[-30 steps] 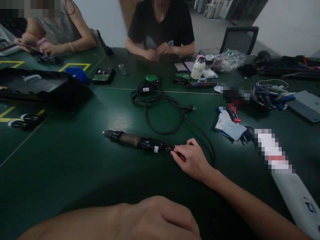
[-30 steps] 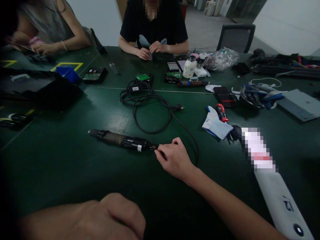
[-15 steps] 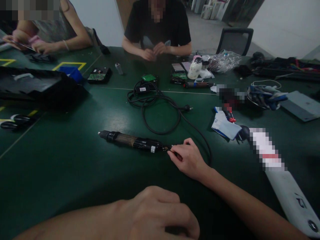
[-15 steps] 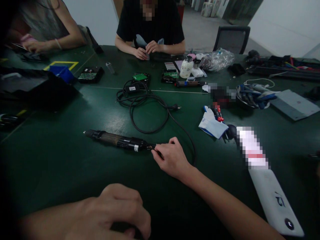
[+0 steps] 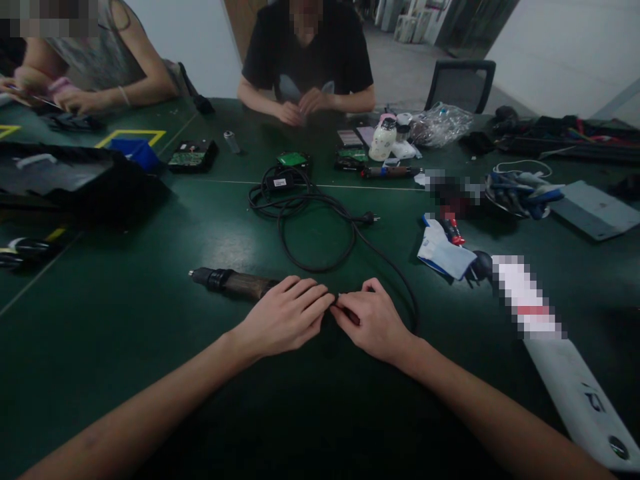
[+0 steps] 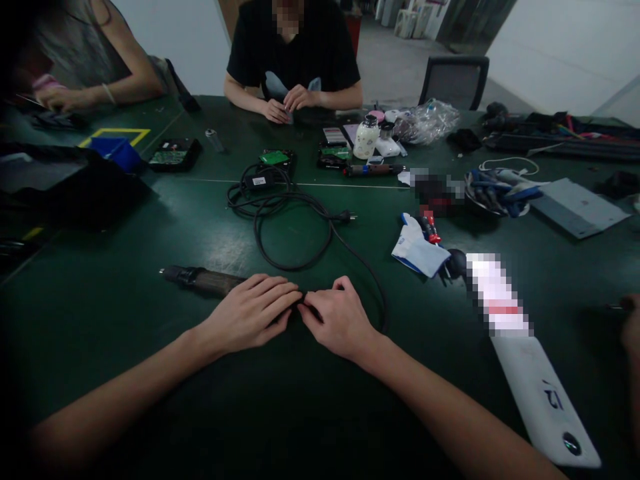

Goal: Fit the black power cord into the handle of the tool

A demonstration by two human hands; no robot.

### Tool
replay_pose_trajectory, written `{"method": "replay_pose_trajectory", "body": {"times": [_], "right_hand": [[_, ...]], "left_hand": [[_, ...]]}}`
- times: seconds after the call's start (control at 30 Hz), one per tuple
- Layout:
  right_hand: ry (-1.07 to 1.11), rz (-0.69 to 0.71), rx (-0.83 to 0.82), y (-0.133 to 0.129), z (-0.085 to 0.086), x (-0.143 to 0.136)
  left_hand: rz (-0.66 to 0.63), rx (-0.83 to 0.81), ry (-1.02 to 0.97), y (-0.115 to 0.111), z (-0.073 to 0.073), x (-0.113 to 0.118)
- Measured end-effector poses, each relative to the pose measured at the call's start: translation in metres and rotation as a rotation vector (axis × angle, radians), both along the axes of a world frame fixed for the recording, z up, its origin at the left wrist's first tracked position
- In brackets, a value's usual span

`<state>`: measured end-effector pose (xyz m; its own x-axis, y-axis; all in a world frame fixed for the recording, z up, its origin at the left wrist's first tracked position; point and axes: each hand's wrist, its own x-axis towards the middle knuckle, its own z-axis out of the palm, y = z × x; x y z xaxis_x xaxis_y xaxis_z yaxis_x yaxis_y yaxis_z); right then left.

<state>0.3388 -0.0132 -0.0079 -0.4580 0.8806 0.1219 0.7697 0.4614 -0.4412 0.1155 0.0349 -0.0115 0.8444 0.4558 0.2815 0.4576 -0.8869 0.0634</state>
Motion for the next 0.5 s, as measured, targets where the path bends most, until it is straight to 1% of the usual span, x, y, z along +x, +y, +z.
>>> {"method": "replay_pose_trajectory", "body": {"times": [0.13, 0.33, 0.5], "right_hand": [[-0.006, -0.001, 0.000, -0.0001, 0.0013, -0.0016], [-0.021, 0.010, 0.001, -0.0001, 0.0004, -0.0021], [-0.006, -0.002, 0.007, -0.0007, 0.0003, -0.0027]], "left_hand": [[0.012, 0.030, -0.026, -0.0061, -0.0042, -0.0070], [0.005, 0.056, -0.075, 0.0017, -0.0092, -0.0083], [-0.005, 0.049, -0.076, 0.0016, -0.0105, -0.0074]]}}
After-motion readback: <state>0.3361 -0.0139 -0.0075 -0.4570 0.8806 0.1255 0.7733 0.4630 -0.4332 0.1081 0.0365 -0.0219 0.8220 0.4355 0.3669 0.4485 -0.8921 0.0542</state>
